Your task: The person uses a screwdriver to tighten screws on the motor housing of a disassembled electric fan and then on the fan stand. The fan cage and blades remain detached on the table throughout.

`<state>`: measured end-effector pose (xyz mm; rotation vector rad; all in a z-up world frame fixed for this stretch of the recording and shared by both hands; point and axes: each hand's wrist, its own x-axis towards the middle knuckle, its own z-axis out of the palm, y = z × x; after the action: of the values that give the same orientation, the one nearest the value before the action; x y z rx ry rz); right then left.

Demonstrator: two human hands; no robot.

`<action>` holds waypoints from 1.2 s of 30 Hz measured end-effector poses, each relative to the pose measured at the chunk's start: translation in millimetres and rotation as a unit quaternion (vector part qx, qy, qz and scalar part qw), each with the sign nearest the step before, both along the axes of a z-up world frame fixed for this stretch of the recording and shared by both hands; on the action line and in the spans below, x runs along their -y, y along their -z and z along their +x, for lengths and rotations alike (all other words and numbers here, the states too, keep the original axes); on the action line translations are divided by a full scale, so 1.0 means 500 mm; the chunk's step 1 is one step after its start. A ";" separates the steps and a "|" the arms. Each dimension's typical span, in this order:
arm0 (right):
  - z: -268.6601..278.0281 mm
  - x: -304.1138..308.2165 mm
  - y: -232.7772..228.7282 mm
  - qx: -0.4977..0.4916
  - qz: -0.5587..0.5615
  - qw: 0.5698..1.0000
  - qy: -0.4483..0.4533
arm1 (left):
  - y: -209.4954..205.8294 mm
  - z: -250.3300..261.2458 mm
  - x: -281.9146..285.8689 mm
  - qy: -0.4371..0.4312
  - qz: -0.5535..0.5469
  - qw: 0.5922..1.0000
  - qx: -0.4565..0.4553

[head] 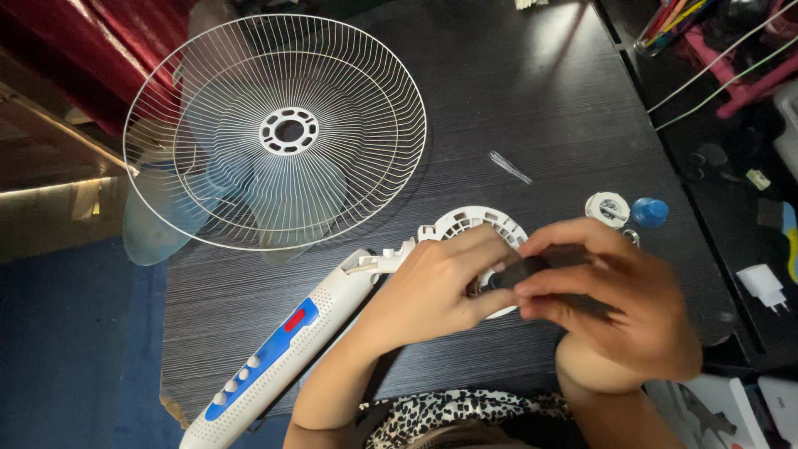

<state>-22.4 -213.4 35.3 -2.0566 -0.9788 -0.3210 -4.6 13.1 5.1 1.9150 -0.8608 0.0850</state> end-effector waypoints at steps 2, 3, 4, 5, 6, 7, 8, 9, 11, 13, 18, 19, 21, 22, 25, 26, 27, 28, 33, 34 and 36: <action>0.000 -0.002 0.004 -0.010 0.016 1.000 0.018 | 0.000 -0.002 -0.001 0.012 0.001 1.000 -0.020; -0.001 -0.002 0.007 -0.015 0.024 0.999 0.027 | -0.001 -0.003 -0.002 0.019 0.002 0.999 -0.030; -0.002 0.000 0.010 -0.033 0.025 0.999 0.035 | -0.001 -0.003 -0.005 0.024 -0.005 0.999 -0.025; -0.004 0.004 0.013 -0.052 0.025 0.997 0.043 | -0.001 -0.003 -0.010 0.030 -0.011 0.999 -0.020; -0.006 0.008 0.017 -0.071 0.026 0.996 0.051 | -0.001 -0.002 -0.013 0.035 -0.018 0.999 -0.016; -0.006 0.011 0.021 -0.057 0.017 0.997 0.049 | -0.001 -0.001 -0.012 0.035 -0.020 0.999 -0.021; -0.005 0.015 0.025 -0.043 0.008 0.998 0.047 | -0.001 0.000 -0.010 0.035 -0.022 0.999 -0.026; -0.005 0.018 0.028 -0.029 -0.001 0.999 0.045 | -0.002 0.000 -0.009 0.035 -0.023 0.999 -0.032; -0.007 0.029 0.025 -0.027 0.007 0.995 0.093 | -0.004 -0.002 -0.008 -0.003 -0.041 0.999 -0.007; -0.014 0.042 0.014 -0.027 0.016 0.989 0.143 | -0.008 -0.005 -0.012 -0.038 -0.062 0.997 -0.004; -0.029 0.037 -0.005 0.018 -0.087 0.983 0.160 | -0.022 -0.017 -0.057 -0.125 -0.150 0.981 -0.019; -0.022 0.024 0.006 0.029 -0.126 0.983 0.133 | -0.024 -0.016 -0.066 -0.130 -0.152 0.980 0.002; -0.001 -0.013 0.042 0.048 -0.205 0.974 0.080 | -0.028 -0.015 -0.077 -0.138 -0.156 0.977 0.042; 0.006 -0.023 0.057 0.035 -0.231 0.969 0.074 | -0.029 -0.016 -0.079 -0.138 -0.156 0.977 0.049; 0.017 -0.034 0.089 -0.001 -0.297 0.952 0.069 | -0.029 -0.019 -0.082 -0.137 -0.152 0.977 0.063; 0.018 -0.036 0.095 -0.009 -0.310 0.948 0.074 | -0.029 -0.022 -0.083 -0.139 -0.148 0.977 0.065; 0.018 -0.039 0.100 -0.017 -0.323 0.943 0.078 | -0.029 -0.024 -0.084 -0.140 -0.144 0.977 0.068; 0.018 -0.042 0.101 -0.007 -0.325 0.942 0.083 | -0.029 -0.026 -0.085 -0.136 -0.150 0.977 0.063; 0.017 -0.063 0.097 0.036 -0.347 0.933 0.090 | -0.034 -0.036 -0.094 -0.138 -0.156 0.976 0.069; 0.018 -0.067 0.097 0.034 -0.358 0.929 0.085 | -0.035 -0.036 -0.096 -0.134 -0.159 0.976 0.069; 0.021 -0.074 0.097 0.029 -0.380 0.921 0.080 | -0.036 -0.035 -0.098 -0.123 -0.165 0.976 0.069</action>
<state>-11.8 -176.3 -13.1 -2.8537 -1.0795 -0.0806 -21.9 61.9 23.3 1.7038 -0.6487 0.4861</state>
